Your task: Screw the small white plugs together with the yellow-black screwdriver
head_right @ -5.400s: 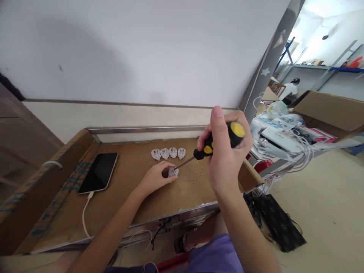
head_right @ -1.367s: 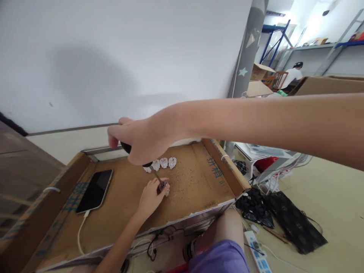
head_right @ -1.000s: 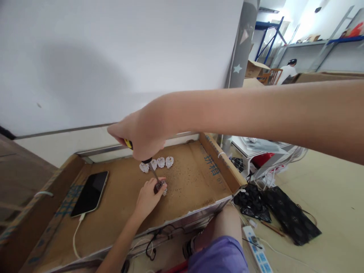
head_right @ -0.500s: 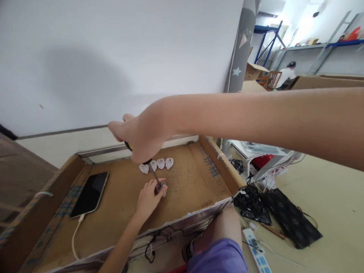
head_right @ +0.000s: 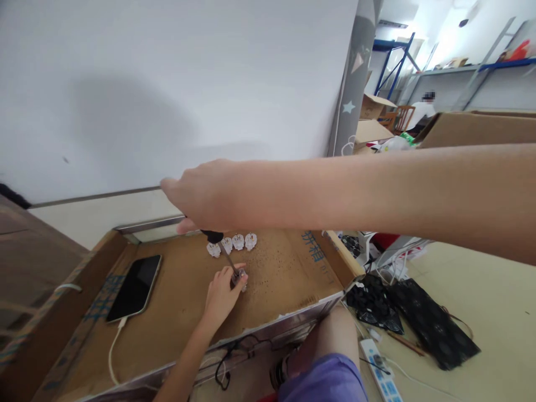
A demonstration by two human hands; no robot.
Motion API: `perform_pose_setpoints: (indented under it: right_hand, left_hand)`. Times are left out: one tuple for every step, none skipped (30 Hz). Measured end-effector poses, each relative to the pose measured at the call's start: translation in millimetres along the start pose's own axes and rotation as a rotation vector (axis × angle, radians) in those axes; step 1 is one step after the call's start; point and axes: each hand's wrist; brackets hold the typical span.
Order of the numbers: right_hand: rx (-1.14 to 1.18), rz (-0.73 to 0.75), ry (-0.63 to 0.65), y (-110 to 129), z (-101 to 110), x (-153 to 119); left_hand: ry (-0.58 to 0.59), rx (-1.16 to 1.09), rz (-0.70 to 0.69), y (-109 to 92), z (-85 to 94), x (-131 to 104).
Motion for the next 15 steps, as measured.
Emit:
perform_pose_setpoints:
  right_hand:
    - [0.005, 0.027, 0.04, -0.3, 0.5, 0.6]
    - [0.022, 0.059, 0.112, -0.3, 1.8, 1.3]
    - [0.042, 0.082, 0.181, 0.0, 3.6, 2.0]
    - [0.066, 0.087, 0.231, 0.6, 5.5, 2.5]
    - [0.082, 0.08, 0.263, 1.4, 7.1, 3.0]
    - [0.082, 0.063, 0.261, 2.4, 8.2, 3.2]
    - [0.066, 0.034, 0.229, 3.3, 8.7, 3.2]
    - [0.042, 0.01, 0.179, 4.0, 8.6, 2.9]
    - [0.021, -0.005, 0.133, 4.4, 8.2, 2.2]
    - [0.009, -0.007, 0.107, 4.6, 7.5, 1.3]
    - [0.012, 0.006, 0.109, 4.7, 6.8, 0.1]
    - [0.03, 0.032, 0.14, 4.7, 6.1, -1.2]
    - [0.053, 0.055, 0.187, 4.9, 5.5, -2.4]
    - [0.072, 0.064, 0.215, 5.3, 4.8, -3.6]
    - [0.072, 0.06, 0.194, 5.9, 4.1, -4.6]
  left_hand:
    - [0.004, 0.0, 0.006, -0.8, 0.4, 0.1]
    - [0.01, 0.003, 0.011, -1.3, 0.9, 0.2]
    - [0.014, 0.01, 0.013, -1.7, 1.3, 0.4]
    - [0.018, 0.019, 0.012, -1.8, 1.7, 0.6]
    - [0.02, 0.029, 0.01, -1.8, 2.0, 0.8]
    - [0.021, 0.04, 0.006, -1.6, 2.2, 1.0]
    - [0.019, 0.048, 0.002, -1.5, 2.3, 1.1]
    - [0.015, 0.054, 0.0, -1.4, 2.3, 1.2]
    - [0.012, 0.058, -0.001, -1.3, 2.2, 1.3]
    - [0.008, 0.059, -0.002, -1.4, 2.1, 1.3]
    - [0.004, 0.059, -0.004, -1.6, 2.2, 1.3]
    - [0.002, 0.059, -0.004, -1.9, 2.3, 1.3]
    - [0.003, 0.059, -0.002, -2.2, 2.5, 1.3]
    - [0.007, 0.059, 0.002, -2.6, 2.9, 1.4]
    - [0.013, 0.058, 0.004, -3.0, 3.4, 1.6]
Point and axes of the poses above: each hand's wrist, its own x-axis towards the middle knuckle, its own z-axis out of the back of the hand, y = z × x, and after that the axes turned 1 degree about y, right-handed
